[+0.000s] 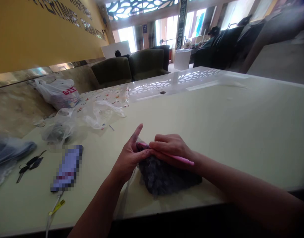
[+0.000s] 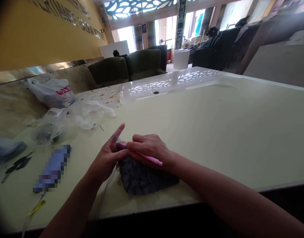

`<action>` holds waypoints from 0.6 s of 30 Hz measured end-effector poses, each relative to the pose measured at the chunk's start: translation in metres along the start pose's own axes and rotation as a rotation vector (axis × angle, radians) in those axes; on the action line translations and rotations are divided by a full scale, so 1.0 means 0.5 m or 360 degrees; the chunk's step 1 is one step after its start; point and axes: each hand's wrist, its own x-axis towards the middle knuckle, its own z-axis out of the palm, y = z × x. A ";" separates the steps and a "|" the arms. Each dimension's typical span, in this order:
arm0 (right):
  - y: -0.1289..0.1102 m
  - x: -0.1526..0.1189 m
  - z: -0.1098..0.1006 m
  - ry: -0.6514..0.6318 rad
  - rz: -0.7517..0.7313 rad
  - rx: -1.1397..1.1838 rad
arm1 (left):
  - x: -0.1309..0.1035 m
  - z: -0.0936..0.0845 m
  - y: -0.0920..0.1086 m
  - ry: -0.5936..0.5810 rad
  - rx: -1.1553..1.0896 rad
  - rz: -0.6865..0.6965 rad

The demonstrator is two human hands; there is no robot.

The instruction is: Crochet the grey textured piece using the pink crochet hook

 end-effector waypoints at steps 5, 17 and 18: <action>-0.016 0.006 0.010 0.0073 0.0054 -0.0523 | 0.007 0.026 -0.023 0.0341 0.0074 0.0265; -0.021 0.009 -0.002 0.0499 -0.0232 -0.0062 | -0.002 -0.004 0.013 -0.0235 -0.0533 -0.0111; -0.019 0.011 -0.003 0.0491 -0.0227 0.0026 | -0.003 -0.006 0.013 -0.0248 -0.0544 -0.0090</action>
